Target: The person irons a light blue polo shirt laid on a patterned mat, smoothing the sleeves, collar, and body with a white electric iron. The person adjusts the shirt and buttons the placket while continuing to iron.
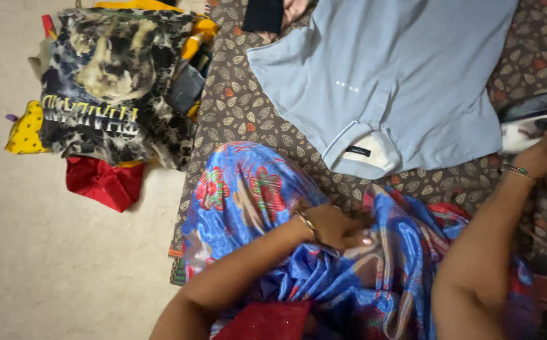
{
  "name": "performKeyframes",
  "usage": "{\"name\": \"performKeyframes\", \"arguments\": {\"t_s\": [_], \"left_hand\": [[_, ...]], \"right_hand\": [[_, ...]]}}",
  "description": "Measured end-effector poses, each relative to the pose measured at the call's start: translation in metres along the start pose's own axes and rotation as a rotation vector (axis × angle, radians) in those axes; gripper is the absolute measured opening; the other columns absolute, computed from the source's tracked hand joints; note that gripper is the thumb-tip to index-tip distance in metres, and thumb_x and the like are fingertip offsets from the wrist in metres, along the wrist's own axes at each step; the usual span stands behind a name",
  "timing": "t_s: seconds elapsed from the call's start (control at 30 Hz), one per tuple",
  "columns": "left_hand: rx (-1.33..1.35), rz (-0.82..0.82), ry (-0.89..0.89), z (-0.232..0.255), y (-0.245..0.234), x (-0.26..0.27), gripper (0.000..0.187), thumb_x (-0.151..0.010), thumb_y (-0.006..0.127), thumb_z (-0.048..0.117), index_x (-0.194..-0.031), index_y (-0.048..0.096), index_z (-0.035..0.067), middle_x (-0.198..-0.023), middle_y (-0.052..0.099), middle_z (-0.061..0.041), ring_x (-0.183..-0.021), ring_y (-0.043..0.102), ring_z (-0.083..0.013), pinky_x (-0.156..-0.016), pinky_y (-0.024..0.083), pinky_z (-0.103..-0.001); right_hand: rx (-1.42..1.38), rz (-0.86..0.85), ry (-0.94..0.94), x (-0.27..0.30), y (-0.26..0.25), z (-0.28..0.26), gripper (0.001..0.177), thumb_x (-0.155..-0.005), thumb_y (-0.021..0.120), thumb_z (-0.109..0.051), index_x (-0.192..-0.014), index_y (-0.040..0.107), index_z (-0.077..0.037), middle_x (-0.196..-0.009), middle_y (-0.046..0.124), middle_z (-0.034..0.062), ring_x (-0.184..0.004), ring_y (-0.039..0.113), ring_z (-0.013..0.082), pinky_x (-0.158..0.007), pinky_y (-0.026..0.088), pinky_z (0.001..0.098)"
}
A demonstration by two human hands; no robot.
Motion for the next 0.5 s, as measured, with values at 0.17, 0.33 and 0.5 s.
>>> {"name": "performKeyframes", "arguments": {"t_s": [0.17,0.33,0.5], "left_hand": [[0.106,-0.115,0.035,0.008,0.025,-0.021,0.096,-0.096,0.014,0.077,-0.105,0.078,0.005,-0.103,0.076,-0.024,-0.103,0.07,-0.0428,-0.098,0.051,-0.049],[0.097,-0.013,-0.019,0.005,0.041,-0.015,0.091,-0.097,0.019,0.072,-0.093,0.079,0.002,-0.099,0.076,-0.025,-0.1,0.07,-0.0443,-0.094,0.052,-0.05],[-0.26,0.612,0.262,0.026,0.038,0.02,0.064,-0.1,0.031,0.047,-0.09,0.074,0.002,-0.099,0.076,-0.019,-0.1,0.07,-0.0408,-0.093,0.053,-0.053]], "right_hand": [[0.022,-0.336,0.19,-0.006,0.04,-0.06,0.04,-0.118,0.064,-0.031,-0.119,0.064,0.01,-0.105,0.07,0.0168,-0.088,0.07,0.0195,-0.073,0.062,0.0352],[0.25,-0.859,0.196,0.072,0.109,-0.162,0.04,-0.122,0.059,-0.028,-0.103,0.066,0.007,-0.077,0.065,0.01,-0.072,0.066,0.0195,-0.065,0.054,0.0358],[0.508,-0.928,-0.137,0.204,0.166,-0.238,0.051,-0.108,0.061,-0.042,-0.111,0.06,0.009,-0.096,0.069,0.0331,-0.088,0.068,0.0497,-0.076,0.055,0.054]]}}
Point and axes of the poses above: each hand's wrist, its own x-axis away from the middle knuckle, its own y-axis out of the palm, z = x × y, the point moved 5 cm from there along -x, towards the middle knuckle
